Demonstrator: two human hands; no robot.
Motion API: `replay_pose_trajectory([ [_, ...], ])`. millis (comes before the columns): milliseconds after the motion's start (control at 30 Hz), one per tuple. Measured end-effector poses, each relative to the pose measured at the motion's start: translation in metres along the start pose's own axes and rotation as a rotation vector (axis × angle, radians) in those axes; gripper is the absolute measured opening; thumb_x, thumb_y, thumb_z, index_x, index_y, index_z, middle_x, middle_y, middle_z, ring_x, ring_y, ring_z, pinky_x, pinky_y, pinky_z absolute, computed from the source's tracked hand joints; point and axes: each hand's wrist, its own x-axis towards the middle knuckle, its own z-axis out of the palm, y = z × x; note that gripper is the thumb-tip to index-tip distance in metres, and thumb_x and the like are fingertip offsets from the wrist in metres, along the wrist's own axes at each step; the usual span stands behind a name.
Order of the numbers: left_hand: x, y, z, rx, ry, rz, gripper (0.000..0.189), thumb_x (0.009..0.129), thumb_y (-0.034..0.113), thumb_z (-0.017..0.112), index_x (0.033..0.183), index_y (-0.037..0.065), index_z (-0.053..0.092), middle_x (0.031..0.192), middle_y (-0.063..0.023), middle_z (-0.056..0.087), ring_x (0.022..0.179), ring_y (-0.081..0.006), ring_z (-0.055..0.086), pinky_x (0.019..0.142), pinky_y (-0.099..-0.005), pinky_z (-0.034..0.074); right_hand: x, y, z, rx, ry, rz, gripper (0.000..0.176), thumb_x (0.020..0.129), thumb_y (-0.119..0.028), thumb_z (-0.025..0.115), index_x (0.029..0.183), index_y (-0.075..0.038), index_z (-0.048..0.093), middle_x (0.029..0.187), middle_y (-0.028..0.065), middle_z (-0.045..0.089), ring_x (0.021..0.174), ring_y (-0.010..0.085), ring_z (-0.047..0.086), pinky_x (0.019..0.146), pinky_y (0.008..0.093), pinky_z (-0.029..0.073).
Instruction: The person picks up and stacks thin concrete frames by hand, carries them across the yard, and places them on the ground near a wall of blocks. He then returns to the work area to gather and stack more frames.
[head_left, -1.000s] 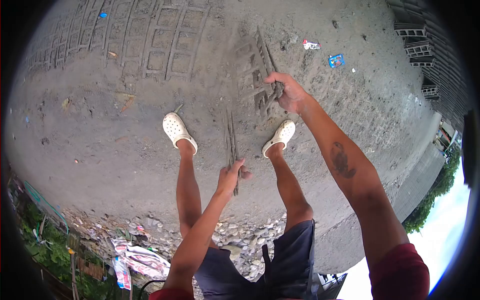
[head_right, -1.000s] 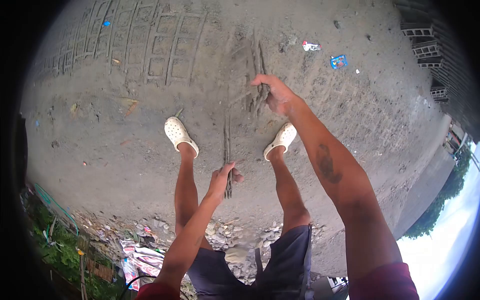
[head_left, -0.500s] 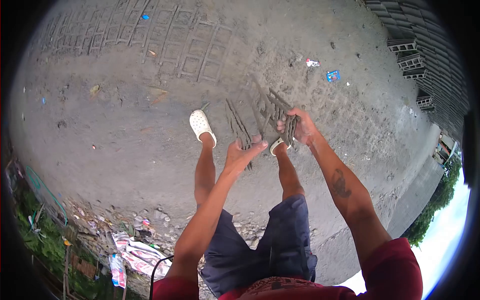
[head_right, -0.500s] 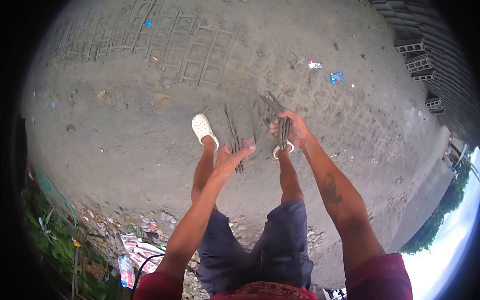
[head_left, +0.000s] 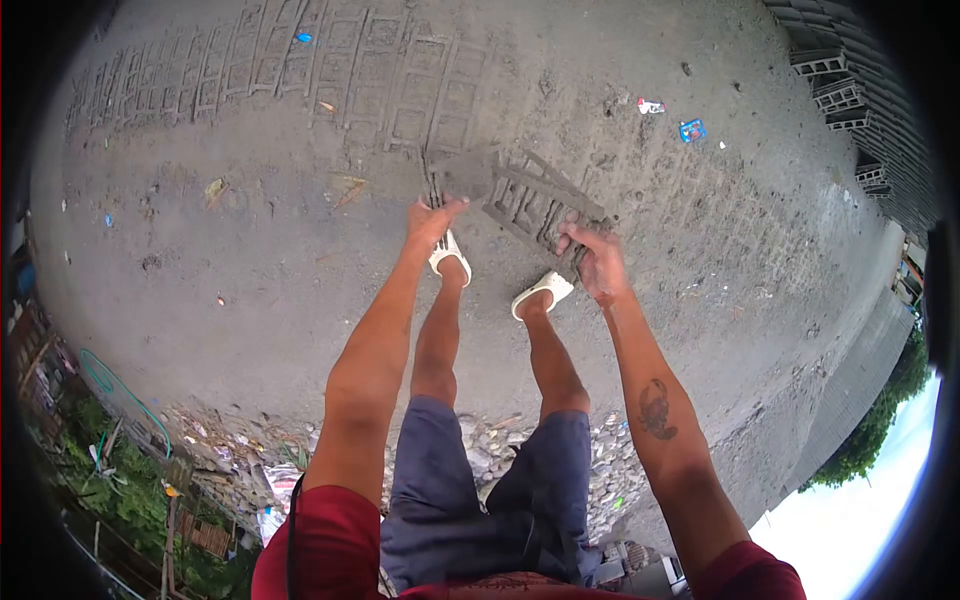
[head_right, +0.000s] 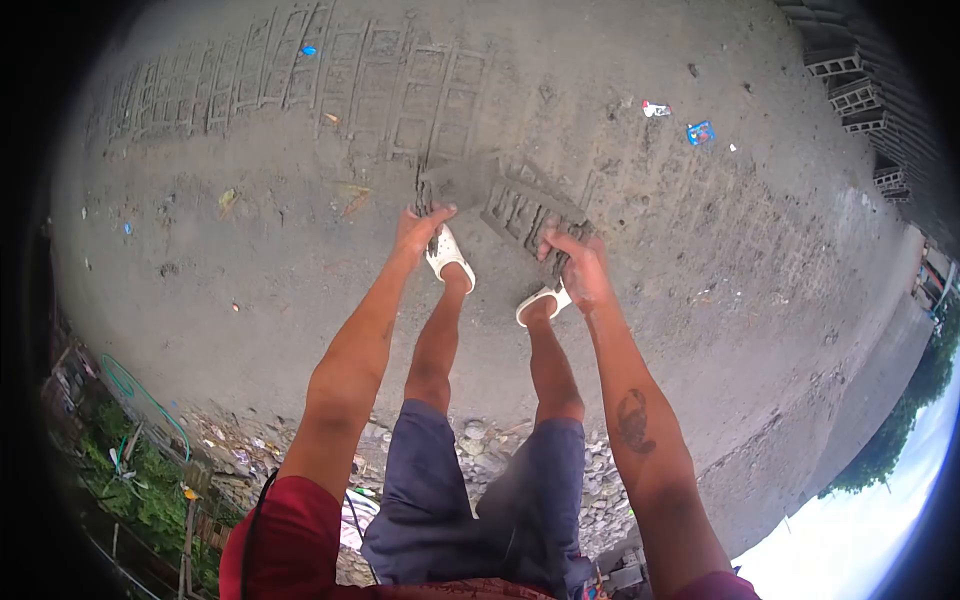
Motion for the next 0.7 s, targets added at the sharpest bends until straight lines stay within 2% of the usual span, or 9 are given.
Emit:
replay_pose_trajectory([
  [33,0.006,-0.008,-0.002,0.005,0.079,0.038,0.036,0.069,0.022,0.083,0.091,0.000,0.064,0.067,-0.0051,0.063,0.058,-0.0126,0.056,0.055,-0.0287,0.044,0.006,0.002,-0.001,-0.093,-0.011,-0.023,0.026,0.085,-0.016,0.064,0.104,-0.001,0.057,0.087,0.0091,0.063,0.075,0.0180,0.059,0.070,0.0323,0.048],
  [100,0.010,-0.021,-0.001,0.015,0.222,0.123,0.029,0.073,0.018,0.080,0.092,0.002,0.065,0.064,-0.0008,0.059,0.055,-0.0107,0.052,0.052,-0.0269,0.040,0.011,0.012,-0.002,-0.095,0.045,-0.010,0.019,0.083,-0.008,0.064,0.099,0.000,0.059,0.084,0.0073,0.062,0.071,0.0169,0.059,0.067,0.0308,0.047],
  [200,0.017,-0.028,-0.015,-0.062,0.297,0.082,0.021,0.074,0.015,0.077,0.086,0.002,0.067,0.062,-0.0006,0.058,0.053,-0.0121,0.052,0.050,-0.0277,0.039,0.015,0.029,-0.009,-0.106,0.125,-0.023,0.014,0.082,-0.004,0.064,0.095,0.000,0.060,0.081,0.0062,0.062,0.068,0.0152,0.058,0.064,0.0294,0.046],
  [300,0.031,-0.037,-0.034,0.000,0.313,0.002,0.024,0.071,0.013,0.077,0.081,-0.003,0.062,0.063,-0.0093,0.060,0.046,-0.0167,0.053,0.043,-0.0328,0.039,0.014,0.040,-0.026,-0.160,0.143,-0.030,0.013,0.081,-0.003,0.064,0.093,-0.001,0.061,0.078,0.0057,0.061,0.068,0.0142,0.058,0.063,0.0288,0.045],
  [400,0.034,-0.038,-0.040,-0.223,0.218,0.005,0.021,0.072,0.013,0.073,0.078,-0.003,0.061,0.061,-0.0100,0.059,0.046,-0.0190,0.054,0.043,-0.0334,0.040,0.002,0.043,-0.052,-0.149,0.169,0.025,0.013,0.081,-0.004,0.065,0.092,-0.001,0.061,0.075,0.0052,0.061,0.067,0.0137,0.058,0.063,0.0285,0.045],
  [500,0.031,-0.015,-0.040,-0.145,0.150,-0.167,0.020,0.074,0.015,0.069,0.078,-0.003,0.060,0.063,-0.0096,0.058,0.049,-0.0205,0.055,0.045,-0.0336,0.042,-0.007,0.049,-0.080,-0.140,0.213,0.057,0.012,0.081,-0.005,0.066,0.092,-0.001,0.062,0.075,0.0050,0.062,0.066,0.0135,0.058,0.062,0.0283,0.045],
  [567,0.040,-0.023,-0.048,-0.129,0.090,-0.224,0.021,0.074,0.016,0.068,0.078,-0.003,0.060,0.067,-0.0094,0.058,0.055,-0.0209,0.058,0.047,-0.0334,0.044,-0.018,0.059,-0.099,-0.119,0.243,0.069,0.012,0.081,-0.006,0.066,0.091,-0.002,0.062,0.075,0.0051,0.062,0.066,0.0135,0.058,0.062,0.0282,0.045],
  [700,0.043,-0.028,-0.045,-0.132,0.040,-0.230,0.018,0.074,0.016,0.066,0.080,0.000,0.062,0.074,-0.0087,0.058,0.065,-0.0206,0.060,0.055,-0.0340,0.047,-0.031,0.074,-0.127,-0.038,0.321,0.123,0.012,0.081,-0.008,0.068,0.091,-0.003,0.063,0.076,0.0052,0.063,0.065,0.0134,0.058,0.062,0.0278,0.045],
])
